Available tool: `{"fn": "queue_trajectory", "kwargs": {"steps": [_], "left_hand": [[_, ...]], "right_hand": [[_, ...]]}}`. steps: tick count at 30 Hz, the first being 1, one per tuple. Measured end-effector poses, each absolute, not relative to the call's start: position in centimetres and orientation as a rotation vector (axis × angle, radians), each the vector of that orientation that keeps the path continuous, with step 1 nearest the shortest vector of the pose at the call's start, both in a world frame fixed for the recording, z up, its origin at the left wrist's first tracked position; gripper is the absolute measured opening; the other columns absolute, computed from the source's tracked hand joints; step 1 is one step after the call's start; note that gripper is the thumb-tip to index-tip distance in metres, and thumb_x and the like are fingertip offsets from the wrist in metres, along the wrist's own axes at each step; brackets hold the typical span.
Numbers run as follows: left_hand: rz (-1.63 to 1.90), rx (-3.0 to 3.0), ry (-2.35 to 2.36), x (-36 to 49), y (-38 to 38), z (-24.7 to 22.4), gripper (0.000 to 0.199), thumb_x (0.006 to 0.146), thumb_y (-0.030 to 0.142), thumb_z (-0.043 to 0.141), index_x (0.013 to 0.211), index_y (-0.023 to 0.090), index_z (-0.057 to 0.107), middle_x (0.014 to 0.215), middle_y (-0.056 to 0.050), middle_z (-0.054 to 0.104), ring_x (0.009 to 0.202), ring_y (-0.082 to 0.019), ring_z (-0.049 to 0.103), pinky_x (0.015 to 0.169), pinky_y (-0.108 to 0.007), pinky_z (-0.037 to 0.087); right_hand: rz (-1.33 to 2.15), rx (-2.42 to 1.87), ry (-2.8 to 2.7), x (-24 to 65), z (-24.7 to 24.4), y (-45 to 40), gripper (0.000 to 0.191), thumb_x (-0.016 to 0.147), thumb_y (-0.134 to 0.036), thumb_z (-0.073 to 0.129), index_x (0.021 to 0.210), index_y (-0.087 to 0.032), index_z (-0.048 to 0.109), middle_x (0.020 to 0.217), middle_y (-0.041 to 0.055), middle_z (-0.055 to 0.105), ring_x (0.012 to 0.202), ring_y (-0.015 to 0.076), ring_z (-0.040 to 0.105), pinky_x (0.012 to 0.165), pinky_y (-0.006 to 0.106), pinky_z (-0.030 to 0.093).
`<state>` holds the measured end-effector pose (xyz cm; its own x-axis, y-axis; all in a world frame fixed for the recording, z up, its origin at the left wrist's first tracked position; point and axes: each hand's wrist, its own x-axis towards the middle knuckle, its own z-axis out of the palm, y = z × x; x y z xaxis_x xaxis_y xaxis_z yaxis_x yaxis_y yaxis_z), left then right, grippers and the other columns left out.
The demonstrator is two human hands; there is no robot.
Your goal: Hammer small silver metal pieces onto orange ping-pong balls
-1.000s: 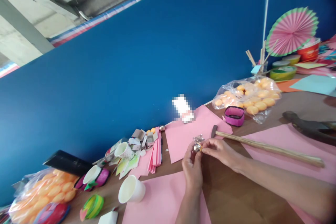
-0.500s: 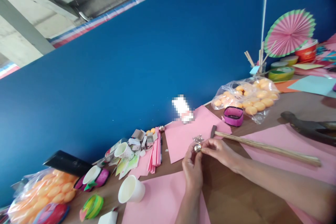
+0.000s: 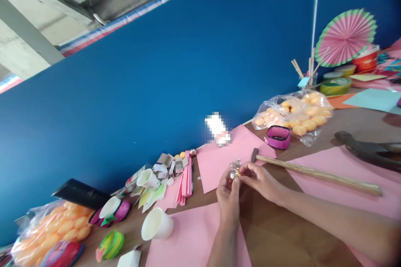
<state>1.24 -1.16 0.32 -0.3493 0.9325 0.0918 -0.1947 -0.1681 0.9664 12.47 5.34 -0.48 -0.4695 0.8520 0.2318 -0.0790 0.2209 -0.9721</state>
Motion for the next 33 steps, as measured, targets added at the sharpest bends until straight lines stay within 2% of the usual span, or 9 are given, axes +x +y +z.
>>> {"fn": "queue_trajectory", "kwargs": {"steps": [5,12,18,24,30,33], "left_hand": [[1.667,0.938,1.237,1.3,-1.1,0.4,0.036,0.076,0.031,0.058,0.109,0.016,0.057,0.111,-0.010,0.061,0.105,-0.023,0.056,0.091,-0.037,0.042],[1.636,0.951,1.205,1.3,-1.0,0.4,0.037,0.078,0.034,0.055,0.111,0.017,0.056,0.111,-0.011,0.061,0.105,-0.024,0.056,0.091,-0.038,0.042],[1.618,1.006,1.183,1.1,-1.0,0.2,0.039,0.076,0.031,0.058,0.113,0.017,0.054,0.112,-0.010,0.061,0.106,-0.024,0.055,0.093,-0.039,0.040],[1.648,0.976,1.212,1.1,-1.0,0.1,0.039,0.077,0.033,0.057,0.113,0.018,0.054,0.109,-0.010,0.063,0.105,-0.024,0.055,0.091,-0.038,0.041],[1.696,1.004,1.181,1.2,-1.0,0.4,0.038,0.075,0.034,0.058,0.110,0.018,0.056,0.104,-0.009,0.064,0.099,-0.023,0.058,0.088,-0.037,0.042],[1.740,1.055,1.138,1.2,-0.9,0.6,0.032,0.074,0.033,0.060,0.102,0.018,0.060,0.102,-0.008,0.064,0.098,-0.022,0.058,0.089,-0.035,0.041]], "right_hand": [[1.382,-0.660,-1.713,12.6,0.0,4.7,0.015,0.080,-0.027,0.052,0.095,-0.022,0.052,0.090,0.0031,0.060,0.084,0.0179,0.057,0.071,0.029,0.048],[1.154,-0.653,-1.812,12.6,-0.5,4.5,0.024,0.082,-0.023,0.050,0.106,-0.024,0.053,0.103,0.0065,0.055,0.089,0.0194,0.055,0.077,0.032,0.048],[1.096,-0.628,-1.869,12.8,0.1,4.6,0.018,0.081,-0.019,0.049,0.098,-0.023,0.054,0.097,0.0059,0.055,0.087,0.0186,0.056,0.078,0.032,0.048],[1.158,-0.598,-1.879,12.9,0.2,4.6,0.020,0.082,-0.020,0.047,0.102,-0.021,0.049,0.099,0.0059,0.056,0.084,0.0167,0.058,0.074,0.031,0.050],[0.938,-0.659,-1.892,12.6,2.0,4.3,0.018,0.083,-0.018,0.044,0.099,-0.020,0.049,0.096,0.0047,0.058,0.080,0.0148,0.057,0.072,0.029,0.049],[0.858,-0.640,-1.948,12.3,3.7,3.9,0.017,0.083,-0.019,0.043,0.098,-0.020,0.050,0.094,0.0052,0.058,0.080,0.0151,0.057,0.069,0.028,0.049]]}}
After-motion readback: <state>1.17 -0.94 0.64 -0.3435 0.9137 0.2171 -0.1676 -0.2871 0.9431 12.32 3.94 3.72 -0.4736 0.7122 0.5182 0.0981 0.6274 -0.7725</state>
